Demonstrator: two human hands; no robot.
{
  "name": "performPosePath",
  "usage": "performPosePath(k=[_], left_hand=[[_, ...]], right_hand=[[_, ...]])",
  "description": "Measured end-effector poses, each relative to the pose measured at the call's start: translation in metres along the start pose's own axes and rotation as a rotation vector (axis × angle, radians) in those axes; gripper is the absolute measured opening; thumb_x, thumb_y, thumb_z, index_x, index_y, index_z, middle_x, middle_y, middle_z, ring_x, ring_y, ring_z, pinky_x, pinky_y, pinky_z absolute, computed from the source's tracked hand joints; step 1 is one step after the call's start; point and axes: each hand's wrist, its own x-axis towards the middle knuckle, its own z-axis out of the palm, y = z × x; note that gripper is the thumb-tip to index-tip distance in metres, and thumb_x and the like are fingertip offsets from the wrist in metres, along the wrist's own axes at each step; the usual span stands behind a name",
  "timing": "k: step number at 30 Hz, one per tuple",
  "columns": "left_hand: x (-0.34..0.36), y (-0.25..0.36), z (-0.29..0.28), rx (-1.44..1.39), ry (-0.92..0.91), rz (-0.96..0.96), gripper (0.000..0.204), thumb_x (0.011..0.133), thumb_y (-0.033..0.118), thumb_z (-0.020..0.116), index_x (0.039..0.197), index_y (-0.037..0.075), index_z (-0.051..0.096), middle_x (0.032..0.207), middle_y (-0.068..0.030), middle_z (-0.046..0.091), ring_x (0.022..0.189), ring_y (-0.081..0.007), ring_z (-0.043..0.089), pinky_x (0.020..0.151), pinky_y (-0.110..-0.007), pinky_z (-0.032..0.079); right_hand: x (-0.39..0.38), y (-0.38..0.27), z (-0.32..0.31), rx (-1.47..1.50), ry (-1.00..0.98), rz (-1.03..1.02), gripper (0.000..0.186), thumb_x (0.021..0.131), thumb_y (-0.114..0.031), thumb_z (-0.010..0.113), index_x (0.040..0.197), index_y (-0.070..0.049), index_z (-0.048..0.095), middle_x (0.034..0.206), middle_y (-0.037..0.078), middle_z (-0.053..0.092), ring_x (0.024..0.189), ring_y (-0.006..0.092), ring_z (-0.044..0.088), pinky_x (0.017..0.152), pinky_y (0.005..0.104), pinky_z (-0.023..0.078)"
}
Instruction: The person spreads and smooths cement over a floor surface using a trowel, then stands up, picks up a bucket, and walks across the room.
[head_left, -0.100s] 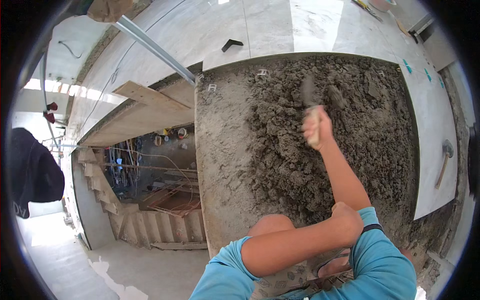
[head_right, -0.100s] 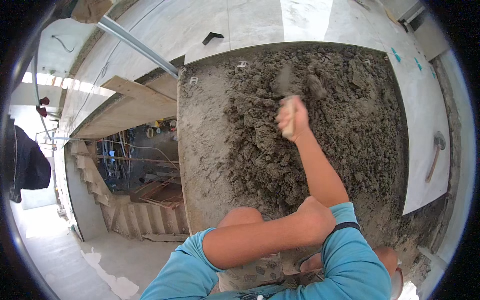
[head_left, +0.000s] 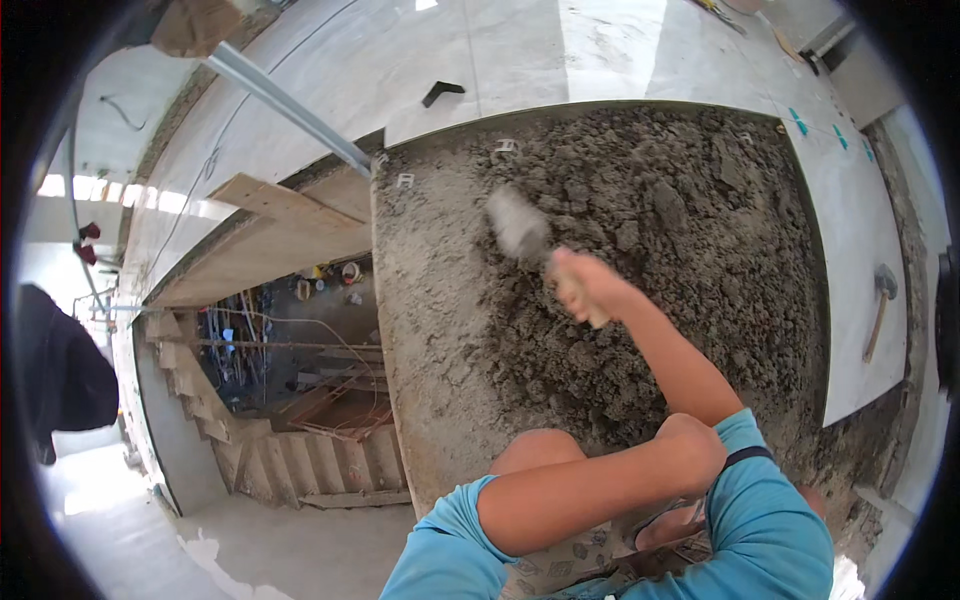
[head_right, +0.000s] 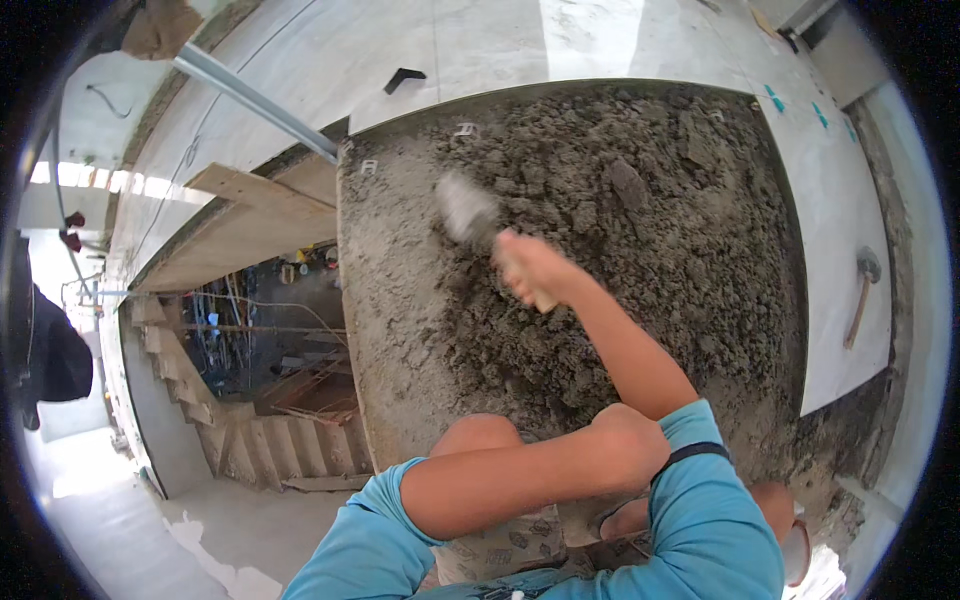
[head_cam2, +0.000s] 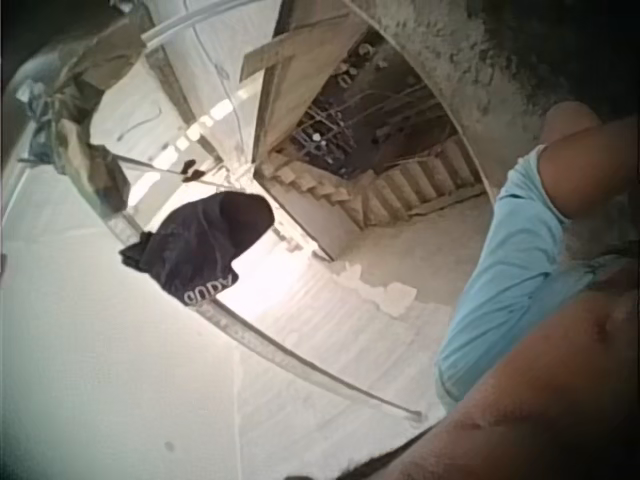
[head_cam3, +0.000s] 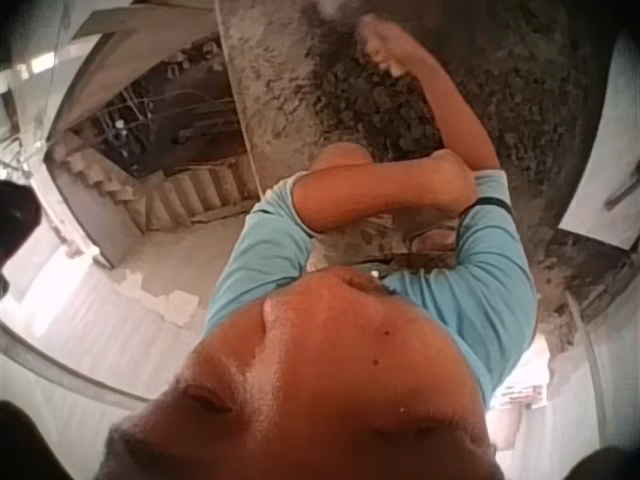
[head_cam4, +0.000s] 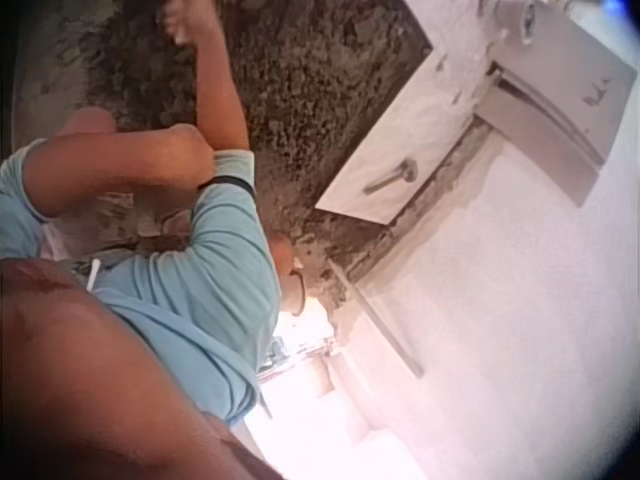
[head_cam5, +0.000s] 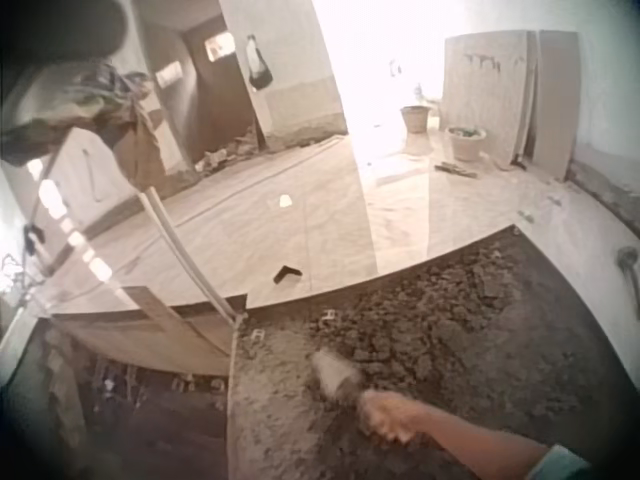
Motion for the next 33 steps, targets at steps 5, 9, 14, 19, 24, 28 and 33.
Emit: performPosePath(k=[5, 9, 14, 19, 24, 28, 33], left_hand=[[-0.017, -0.001, -0.007, -0.064, 0.226, -0.010, 0.015, 0.071, 0.014, 0.067, 0.081, 0.005, 0.074, 0.085, -0.0130, 0.072, 0.080, -0.0270, 0.071, 0.062, -0.039, 0.056], [-0.023, -0.008, -0.007, -0.108, 0.259, -0.098, 0.014, 0.071, 0.012, 0.066, 0.081, 0.005, 0.074, 0.082, -0.0148, 0.071, 0.080, -0.0279, 0.071, 0.063, -0.040, 0.056], [-0.033, -0.010, -0.013, -0.115, 0.320, -0.082, 0.017, 0.071, 0.013, 0.067, 0.083, 0.002, 0.070, 0.081, -0.0186, 0.069, 0.079, -0.0335, 0.069, 0.065, -0.045, 0.055], [-0.033, -0.008, 0.000, -0.158, 0.141, 0.003, 0.033, 0.086, 0.028, 0.059, 0.098, -0.002, 0.061, 0.084, -0.0217, 0.068, 0.079, -0.0393, 0.067, 0.072, -0.047, 0.054], [-0.038, -0.005, -0.005, -0.163, 0.211, 0.026, 0.039, 0.091, 0.036, 0.054, 0.093, -0.002, 0.060, 0.082, -0.0227, 0.067, 0.079, -0.0402, 0.066, 0.072, -0.049, 0.053], [-0.029, -0.006, -0.006, -0.159, 0.152, 0.028, 0.039, 0.092, 0.036, 0.054, 0.093, -0.002, 0.060, 0.081, -0.0232, 0.067, 0.079, -0.0403, 0.066, 0.072, -0.050, 0.052], [-0.013, 0.001, -0.012, -0.131, 0.120, 0.040, 0.040, 0.092, 0.037, 0.053, 0.094, -0.002, 0.059, 0.081, -0.0241, 0.066, 0.079, -0.0406, 0.066, 0.072, -0.050, 0.052]], right_hand=[[0.037, 0.007, -0.005, -0.062, -0.090, 0.180, 0.048, 0.101, -0.050, 0.038, 0.096, -0.003, 0.049, 0.066, -0.002, 0.047, 0.046, 0.0037, 0.041, 0.037, 0.0196, 0.039], [0.050, -0.013, -0.035, 0.329, -0.125, 0.126, 0.048, 0.099, -0.053, 0.039, 0.092, -0.006, 0.048, 0.068, -0.004, 0.045, 0.045, 0.0009, 0.040, 0.035, 0.0154, 0.037], [0.047, -0.040, -0.110, 0.855, 0.112, -0.224, 0.044, 0.101, -0.048, 0.035, 0.098, -0.006, 0.047, 0.070, -0.001, 0.046, 0.048, 0.0043, 0.042, 0.036, 0.0184, 0.040], [0.010, -0.053, -0.162, 0.933, 0.252, -0.316, 0.043, 0.102, -0.046, 0.034, 0.100, -0.005, 0.047, 0.069, -0.001, 0.046, 0.048, 0.0059, 0.041, 0.036, 0.0203, 0.039], [-0.056, -0.024, -0.261, 1.123, 0.437, -0.486, 0.046, 0.102, -0.048, 0.034, 0.095, -0.004, 0.046, 0.067, -0.002, 0.046, 0.049, 0.0069, 0.043, 0.038, 0.0219, 0.040], [-0.086, 0.003, -0.261, 0.898, 0.500, -0.355, 0.049, 0.100, -0.053, 0.037, 0.097, -0.005, 0.047, 0.068, 0.001, 0.046, 0.049, 0.0104, 0.044, 0.039, 0.0238, 0.040], [-0.070, 0.012, -0.173, -0.349, 0.660, -0.161, 0.049, 0.097, -0.046, 0.046, 0.103, 0.003, 0.054, 0.081, 0.015, 0.061, 0.066, 0.0218, 0.061, 0.061, 0.0405, 0.050]])
